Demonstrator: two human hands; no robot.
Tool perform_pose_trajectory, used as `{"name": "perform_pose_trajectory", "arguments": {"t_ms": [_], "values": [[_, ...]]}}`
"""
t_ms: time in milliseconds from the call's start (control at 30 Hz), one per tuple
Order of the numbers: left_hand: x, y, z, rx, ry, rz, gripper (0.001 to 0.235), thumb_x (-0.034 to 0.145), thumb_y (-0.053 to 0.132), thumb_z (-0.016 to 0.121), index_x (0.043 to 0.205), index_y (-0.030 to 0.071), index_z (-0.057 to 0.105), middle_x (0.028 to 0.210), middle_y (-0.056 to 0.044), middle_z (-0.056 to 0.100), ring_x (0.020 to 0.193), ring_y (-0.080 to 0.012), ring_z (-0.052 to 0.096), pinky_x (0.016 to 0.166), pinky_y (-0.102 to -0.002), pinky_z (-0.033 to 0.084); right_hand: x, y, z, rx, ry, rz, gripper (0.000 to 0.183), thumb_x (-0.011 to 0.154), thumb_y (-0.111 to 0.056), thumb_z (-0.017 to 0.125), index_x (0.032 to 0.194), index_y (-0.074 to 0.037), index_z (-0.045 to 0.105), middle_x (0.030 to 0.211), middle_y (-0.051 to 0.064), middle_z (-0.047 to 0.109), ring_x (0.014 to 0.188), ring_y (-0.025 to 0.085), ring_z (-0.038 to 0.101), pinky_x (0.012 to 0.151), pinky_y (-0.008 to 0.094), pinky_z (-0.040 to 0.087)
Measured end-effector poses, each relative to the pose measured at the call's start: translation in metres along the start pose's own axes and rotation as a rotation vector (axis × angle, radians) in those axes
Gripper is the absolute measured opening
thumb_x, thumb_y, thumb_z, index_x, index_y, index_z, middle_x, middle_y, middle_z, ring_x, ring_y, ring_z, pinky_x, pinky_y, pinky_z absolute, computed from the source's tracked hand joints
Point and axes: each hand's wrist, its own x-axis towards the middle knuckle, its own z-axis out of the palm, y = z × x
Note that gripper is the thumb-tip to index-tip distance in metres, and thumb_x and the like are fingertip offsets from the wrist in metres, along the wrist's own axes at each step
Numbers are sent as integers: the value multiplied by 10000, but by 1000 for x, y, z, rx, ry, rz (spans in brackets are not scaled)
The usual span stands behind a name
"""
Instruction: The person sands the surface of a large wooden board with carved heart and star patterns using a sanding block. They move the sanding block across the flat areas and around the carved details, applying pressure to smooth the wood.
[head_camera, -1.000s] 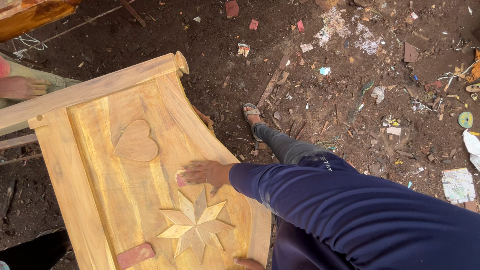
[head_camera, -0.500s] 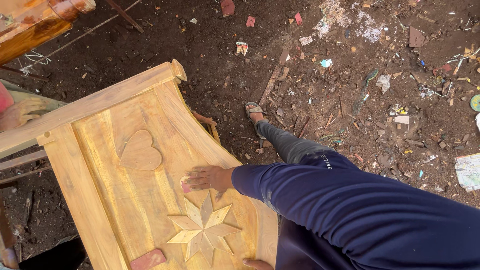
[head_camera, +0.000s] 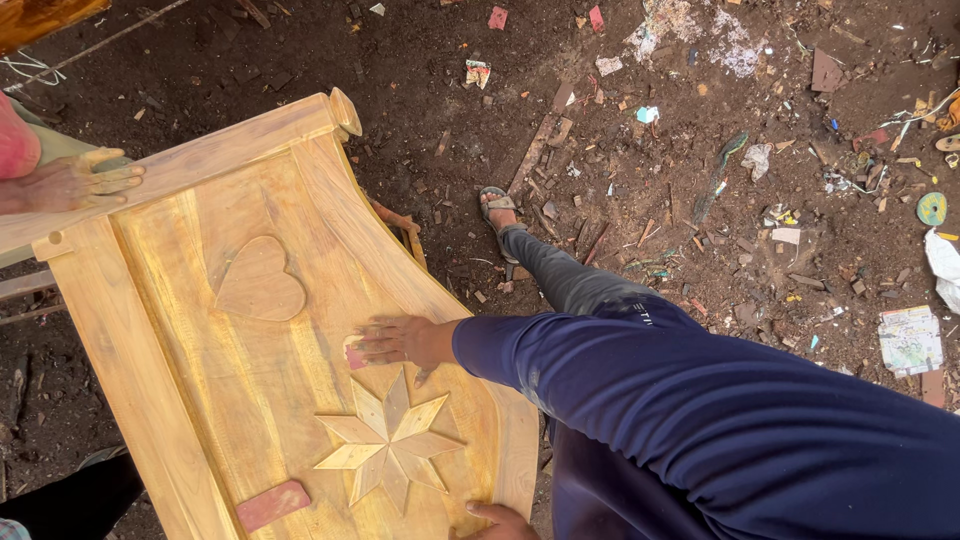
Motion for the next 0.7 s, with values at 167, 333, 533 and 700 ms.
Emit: {"name": "perform_pose_trajectory", "arguments": {"t_ms": [167, 333, 533, 700], "values": [[16, 5, -8, -7, -50, 54, 816, 1017, 610, 333, 1605, 48, 276, 1627, -245, 214, 1510, -440, 195, 1181, -656, 203, -1, 1, 5, 17, 76, -1, 1076, 875, -839, 422, 1663, -244, -5, 1743, -6, -79, 1590, 234, -132, 1281, 488, -125], [49, 22, -6, -53, -132, 131, 840, 1016, 627, 313, 1632, 60, 253, 1675, -244, 176, 1559, -445, 151, 1210, -676, 170, 3, 3, 9, 39, 80, -13, 1087, 883, -841, 436, 1666, -208, 27, 1747, 8, -74, 1591, 237, -127, 1282, 497, -124], [109, 60, 18, -42, -44, 232, 862, 1037, 634, 308, 1663, 51, 206, 1710, -296, 116, 1587, -489, 100, 1222, -688, 159, 0, -1, 12, 52, 124, -14, 1117, 869, -859, 429, 1676, -185, 53, 1743, 20, -73, 1592, 267, -144, 1276, 509, -127], [141, 79, 25, -48, 19, 254, 881, 1063, 635, 292, 1680, 22, 154, 1712, -320, 95, 1589, -507, 102, 1218, -688, 190, -5, 4, 7, 62, 155, -1, 1076, 894, -840, 430, 1670, -193, 60, 1750, 43, -92, 1594, 293, -162, 1281, 504, -114]]}}
